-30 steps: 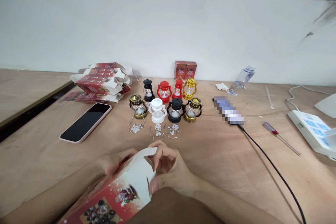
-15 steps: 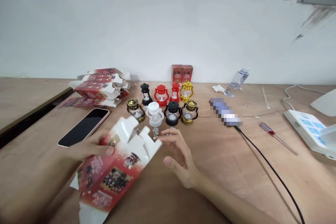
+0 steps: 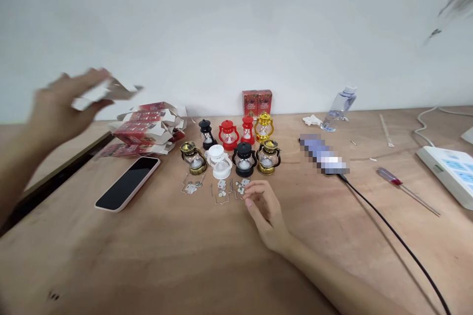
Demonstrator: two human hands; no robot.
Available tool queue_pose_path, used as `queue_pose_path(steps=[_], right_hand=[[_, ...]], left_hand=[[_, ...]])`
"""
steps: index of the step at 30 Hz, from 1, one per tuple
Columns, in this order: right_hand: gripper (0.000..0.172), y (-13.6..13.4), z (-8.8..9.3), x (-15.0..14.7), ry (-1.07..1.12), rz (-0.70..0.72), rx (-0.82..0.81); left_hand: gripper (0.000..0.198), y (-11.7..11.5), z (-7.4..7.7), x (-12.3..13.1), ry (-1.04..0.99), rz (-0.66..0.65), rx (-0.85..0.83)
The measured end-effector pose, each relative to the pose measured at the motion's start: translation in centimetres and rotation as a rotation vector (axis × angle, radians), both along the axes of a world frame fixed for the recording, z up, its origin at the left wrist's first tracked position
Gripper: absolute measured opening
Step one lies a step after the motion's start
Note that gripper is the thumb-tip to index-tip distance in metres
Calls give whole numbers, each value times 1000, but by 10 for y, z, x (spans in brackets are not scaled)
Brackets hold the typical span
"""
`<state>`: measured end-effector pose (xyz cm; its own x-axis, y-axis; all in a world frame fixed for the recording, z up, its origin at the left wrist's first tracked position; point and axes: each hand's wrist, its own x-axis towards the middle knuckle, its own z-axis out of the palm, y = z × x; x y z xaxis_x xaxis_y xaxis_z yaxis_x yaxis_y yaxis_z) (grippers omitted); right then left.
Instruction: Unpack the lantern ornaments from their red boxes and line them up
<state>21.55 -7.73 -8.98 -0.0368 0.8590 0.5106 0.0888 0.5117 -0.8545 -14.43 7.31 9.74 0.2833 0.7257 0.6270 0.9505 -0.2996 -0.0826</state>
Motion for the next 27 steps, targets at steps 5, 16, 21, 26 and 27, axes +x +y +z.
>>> queue_pose_path(steps=[5,16,21,26,27], right_hand=[[16,12,-8,6,-66,-167,-151],[66,56,-33,37,-75,-650,-264],[83,78,-38,48,-141,-648,-228],[93,82,-31,51,-272,-627,-66],[87,79,-28,50,-337,-659,15]], left_hand=[[51,46,-27,11,211,-62,-214],[52,67,-52,7,108,-26,-149],[51,26,-67,16,-5,-73,117],[41,-59,-133,52,108,-542,268],[39,-75,-146,61,133,-666,196]])
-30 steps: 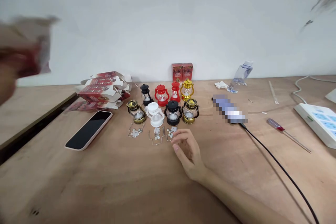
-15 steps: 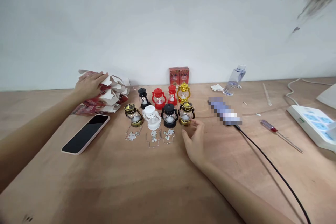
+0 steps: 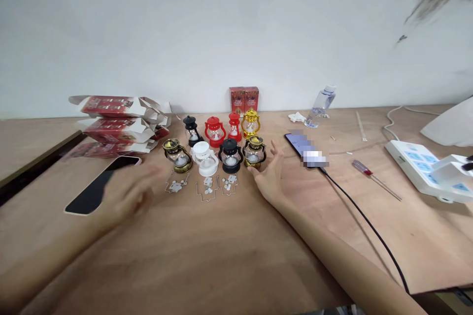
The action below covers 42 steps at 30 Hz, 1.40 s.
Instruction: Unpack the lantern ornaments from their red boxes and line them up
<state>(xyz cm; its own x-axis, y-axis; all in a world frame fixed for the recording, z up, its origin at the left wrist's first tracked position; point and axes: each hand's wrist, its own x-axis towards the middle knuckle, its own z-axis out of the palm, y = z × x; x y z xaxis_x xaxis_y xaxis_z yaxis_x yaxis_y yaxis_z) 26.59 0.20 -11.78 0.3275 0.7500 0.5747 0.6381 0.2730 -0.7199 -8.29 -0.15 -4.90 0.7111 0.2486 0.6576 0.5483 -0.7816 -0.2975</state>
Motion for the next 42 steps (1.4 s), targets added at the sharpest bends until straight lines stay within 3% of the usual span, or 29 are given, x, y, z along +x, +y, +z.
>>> queue_pose_path(steps=[3,5,7,11,19,24,34,42], right_hand=[[49,-9,9,-2,-353,-61,184],[22,-13,13,-3,-589,-114,249],[11,-14,15,-3,-747,-182,248],[11,-11,16,0,-900,-277,208],[11,-9,26,8,-1086,-320,319],[14,-11,30,10,-1179,-254,314],[22,-7,31,11,-1006,-87,110],[36,6,32,7,-918,-92,159]], left_hand=[[31,-31,-26,30,69,-207,-107],[30,-36,-32,46,69,-231,-153],[30,-34,-32,56,19,-192,-246],[29,-26,-33,59,-79,-102,-394],[27,-25,-39,54,-57,-136,-401],[26,-26,-38,54,-49,-138,-419],[25,-28,-34,55,-34,-161,-421],[22,-27,-37,55,-2,-197,-468]])
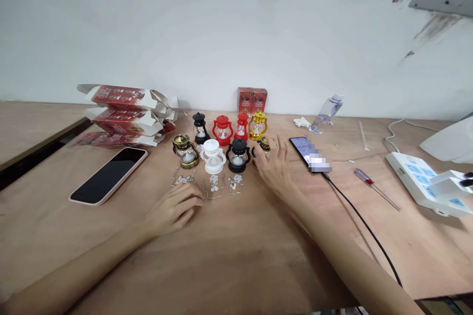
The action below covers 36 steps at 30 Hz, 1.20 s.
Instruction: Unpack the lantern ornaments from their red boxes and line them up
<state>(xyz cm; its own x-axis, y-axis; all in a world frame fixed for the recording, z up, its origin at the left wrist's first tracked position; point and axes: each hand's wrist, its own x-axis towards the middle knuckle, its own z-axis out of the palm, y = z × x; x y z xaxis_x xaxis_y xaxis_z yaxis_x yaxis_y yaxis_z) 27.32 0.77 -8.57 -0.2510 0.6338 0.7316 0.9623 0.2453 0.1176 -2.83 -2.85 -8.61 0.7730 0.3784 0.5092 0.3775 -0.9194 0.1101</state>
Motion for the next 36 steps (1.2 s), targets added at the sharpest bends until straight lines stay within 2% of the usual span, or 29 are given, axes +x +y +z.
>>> queue_pose_path(steps=[3,8,15,18,21,25,28,33,36], right_hand=[[35,5,5,3,-26,52,-40],[20,4,16,12,-43,115,-13],[17,-13,32,32,123,12,48],[18,-28,51,33,251,-25,41],[20,-47,80,23,365,-61,-120],[21,-70,108,-7,490,-1,-451],[23,-79,107,-34,603,152,-593],[19,-79,84,-72,699,294,-590],[18,-76,76,-89,683,363,-523]], left_hand=[[22,0,0,-1,2,-8,-5],[22,0,0,-1,-3,-19,-15],[23,-1,1,0,-20,-29,15],[23,-1,2,-1,-30,-36,-2],[22,-5,4,0,-89,-46,-88],[16,-22,9,7,-243,-36,-386],[28,-37,9,15,-261,-90,-690],[70,-48,4,24,-426,-246,-1254],[79,-49,1,21,-481,-282,-1553]])
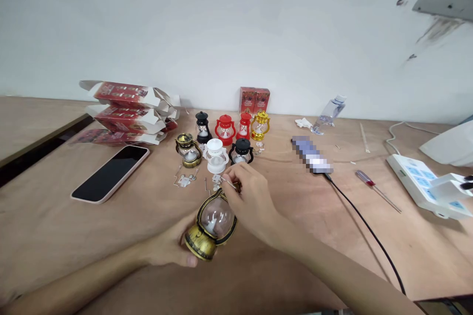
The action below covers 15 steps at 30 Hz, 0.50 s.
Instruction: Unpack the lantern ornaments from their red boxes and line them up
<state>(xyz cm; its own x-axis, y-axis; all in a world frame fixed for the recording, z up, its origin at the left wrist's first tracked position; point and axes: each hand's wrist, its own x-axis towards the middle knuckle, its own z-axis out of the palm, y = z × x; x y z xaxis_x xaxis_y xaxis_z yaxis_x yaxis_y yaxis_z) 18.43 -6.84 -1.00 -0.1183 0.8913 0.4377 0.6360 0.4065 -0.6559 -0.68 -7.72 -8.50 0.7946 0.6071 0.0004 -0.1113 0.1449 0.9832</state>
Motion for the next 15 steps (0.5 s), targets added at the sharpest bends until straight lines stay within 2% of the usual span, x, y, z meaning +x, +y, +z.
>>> queue_pose_path(steps=[4,10,13,15], right_hand=[[19,1,-5,-12,7,38,89],[17,5,-11,-15,-33,53,194],[18,6,-11,-15,-59,43,217],[19,5,-8,-15,-69,42,224]], left_hand=[[78,2,-2,-4,-43,-154,-269],[78,10,1,-3,-140,-202,-394],[76,11,4,-2,-121,-153,-392],[66,11,5,-1,-64,-40,-374]])
